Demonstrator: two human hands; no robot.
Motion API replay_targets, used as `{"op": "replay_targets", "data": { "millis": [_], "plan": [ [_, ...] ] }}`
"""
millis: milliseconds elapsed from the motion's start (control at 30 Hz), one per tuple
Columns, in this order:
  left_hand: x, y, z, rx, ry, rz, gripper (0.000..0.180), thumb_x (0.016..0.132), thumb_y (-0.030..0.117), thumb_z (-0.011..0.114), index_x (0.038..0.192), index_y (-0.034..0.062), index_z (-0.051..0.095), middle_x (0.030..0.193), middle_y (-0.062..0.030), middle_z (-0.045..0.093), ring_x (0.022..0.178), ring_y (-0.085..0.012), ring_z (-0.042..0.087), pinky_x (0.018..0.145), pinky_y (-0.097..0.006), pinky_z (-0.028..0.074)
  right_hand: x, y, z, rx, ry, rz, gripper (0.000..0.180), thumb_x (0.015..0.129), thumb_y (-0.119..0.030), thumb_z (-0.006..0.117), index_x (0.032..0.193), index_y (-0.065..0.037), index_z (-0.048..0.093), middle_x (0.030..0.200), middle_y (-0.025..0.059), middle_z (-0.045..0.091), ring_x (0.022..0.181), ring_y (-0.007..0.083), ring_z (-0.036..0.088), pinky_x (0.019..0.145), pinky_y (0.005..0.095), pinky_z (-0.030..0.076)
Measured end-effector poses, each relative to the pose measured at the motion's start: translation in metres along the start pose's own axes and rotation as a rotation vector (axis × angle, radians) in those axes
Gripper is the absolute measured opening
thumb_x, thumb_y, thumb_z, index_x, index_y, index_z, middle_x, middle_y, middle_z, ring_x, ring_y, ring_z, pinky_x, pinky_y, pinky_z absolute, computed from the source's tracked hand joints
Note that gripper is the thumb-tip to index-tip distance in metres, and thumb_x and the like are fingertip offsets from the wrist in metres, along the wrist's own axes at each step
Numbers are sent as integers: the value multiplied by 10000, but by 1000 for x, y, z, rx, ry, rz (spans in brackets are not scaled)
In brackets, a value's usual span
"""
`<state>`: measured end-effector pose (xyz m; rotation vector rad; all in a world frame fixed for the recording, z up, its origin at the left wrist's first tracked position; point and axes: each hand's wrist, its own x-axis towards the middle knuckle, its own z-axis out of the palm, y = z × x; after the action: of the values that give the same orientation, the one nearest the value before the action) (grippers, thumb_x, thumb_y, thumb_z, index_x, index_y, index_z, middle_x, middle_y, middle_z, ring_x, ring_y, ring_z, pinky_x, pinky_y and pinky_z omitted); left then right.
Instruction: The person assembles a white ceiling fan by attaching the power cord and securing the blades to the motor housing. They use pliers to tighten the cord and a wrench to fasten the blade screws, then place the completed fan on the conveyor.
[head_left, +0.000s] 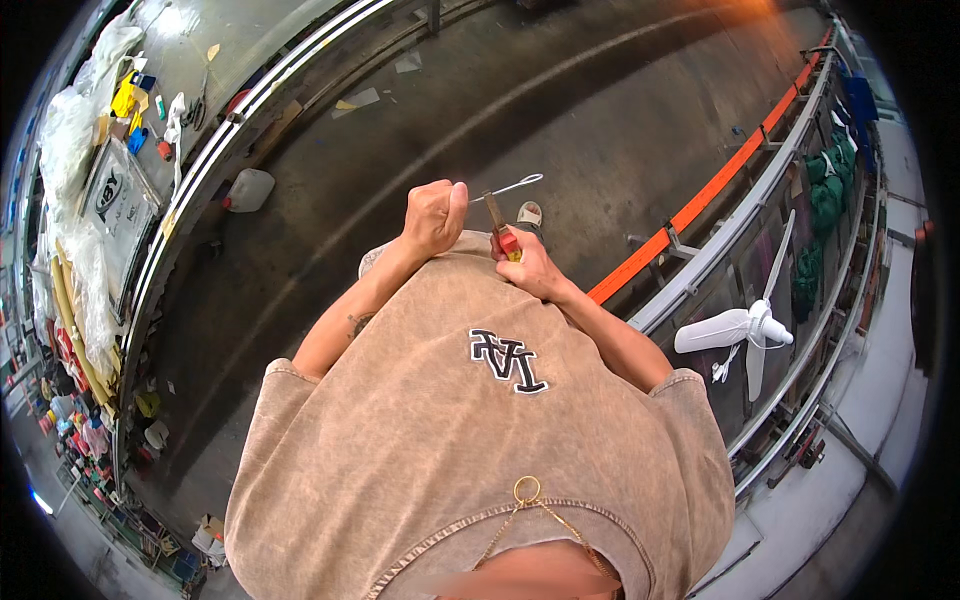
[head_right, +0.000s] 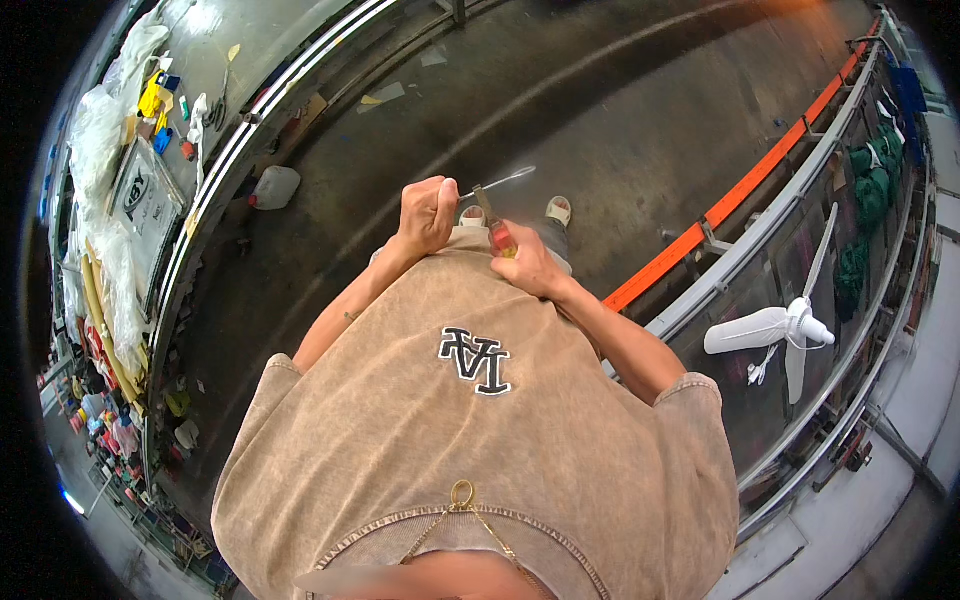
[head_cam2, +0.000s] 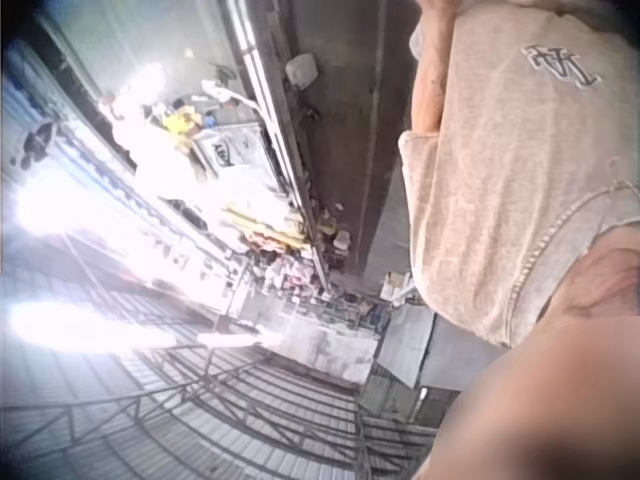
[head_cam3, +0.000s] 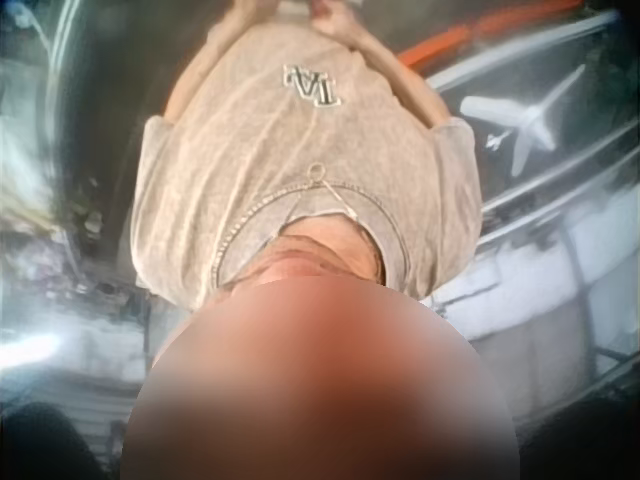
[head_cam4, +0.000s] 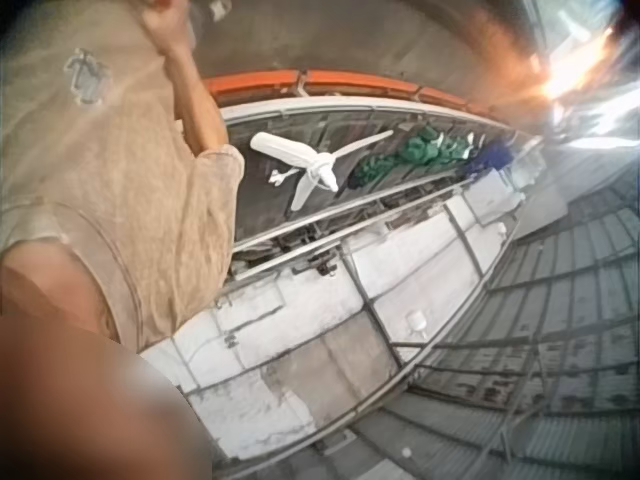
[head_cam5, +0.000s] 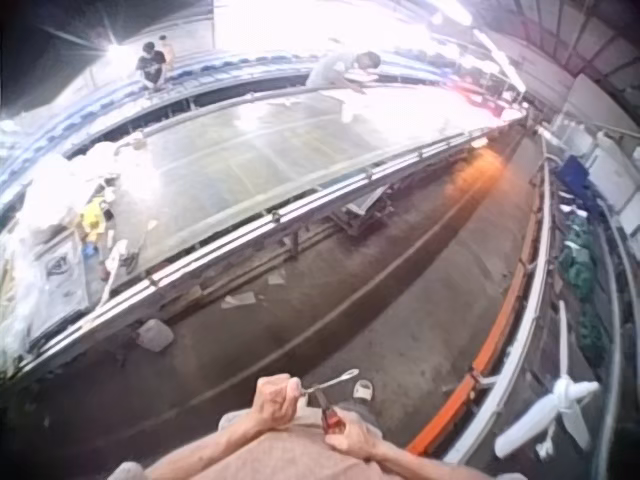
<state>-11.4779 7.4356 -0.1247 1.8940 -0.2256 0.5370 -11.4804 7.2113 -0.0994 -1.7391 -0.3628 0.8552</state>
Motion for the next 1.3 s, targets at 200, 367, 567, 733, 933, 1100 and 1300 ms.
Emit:
{"op": "replay_targets", "data": {
  "millis": [200, 367, 567, 733, 933, 1100, 1300],
  "plan": [
    [11, -10, 5, -99, -2, 78, 454, 1029, 29, 534, 592, 33, 415, 530, -130, 392, 456, -297, 396, 466, -441, 313, 4, -6, -9, -5, -14, 16, 415, 755, -106, 648, 1148, 24, 620, 922, 97, 672, 880, 189, 596, 834, 348, 488],
    [16, -22, 6, -110, -57, 138, 444, 1076, 64, 458, 636, 15, 491, 566, -105, 480, 480, -246, 448, 480, -398, 355, 5, -8, -14, -51, -7, -11, 361, 757, -114, 656, 1093, 11, 613, 910, 85, 650, 881, 188, 589, 825, 349, 483],
    [23, -34, 15, -138, -41, 191, 439, 1074, 69, 457, 641, 14, 507, 573, -101, 483, 480, -242, 456, 478, -391, 368, 7, -18, -15, -37, 21, -8, 154, 748, -75, 599, 826, -65, 467, 791, -10, 456, 756, 121, 435, 709, 312, 381],
    [24, -34, 21, -179, 8, 157, 432, 1074, 73, 460, 652, -7, 504, 571, -121, 449, 480, -256, 441, 486, -405, 361, 6, -10, -13, -21, 55, 8, 134, 756, -80, 593, 826, -70, 478, 784, -20, 467, 753, 105, 437, 707, 294, 379],
    [29, -24, 30, -20, -105, -190, 531, 1084, 236, 528, 625, -28, 487, 595, -219, 459, 488, -315, 431, 510, -454, 357, 17, 7, -32, -77, 58, 171, 264, 793, -166, 667, 998, -6, 618, 929, 87, 642, 895, 215, 614, 852, 371, 496],
    [41, -6, 20, 172, -190, -358, 560, 1089, 337, 451, 718, -73, 543, 730, -321, 566, 633, -467, 559, 600, -512, 428, 30, -14, -49, -318, 164, 270, 363, 826, -175, 640, 1128, 26, 633, 1064, 209, 707, 1043, 331, 679, 948, 413, 512],
    [41, -36, -17, -1177, -187, -1141, 298, 1051, 286, 449, 850, 118, 590, 607, 77, 293, 578, -104, 379, 611, -325, 498, 10, -4, -56, 287, -5, 546, 649, 872, -103, 552, 1510, -84, 434, 1342, 138, 624, 1181, 244, 657, 1004, 401, 528]
  ]
}}
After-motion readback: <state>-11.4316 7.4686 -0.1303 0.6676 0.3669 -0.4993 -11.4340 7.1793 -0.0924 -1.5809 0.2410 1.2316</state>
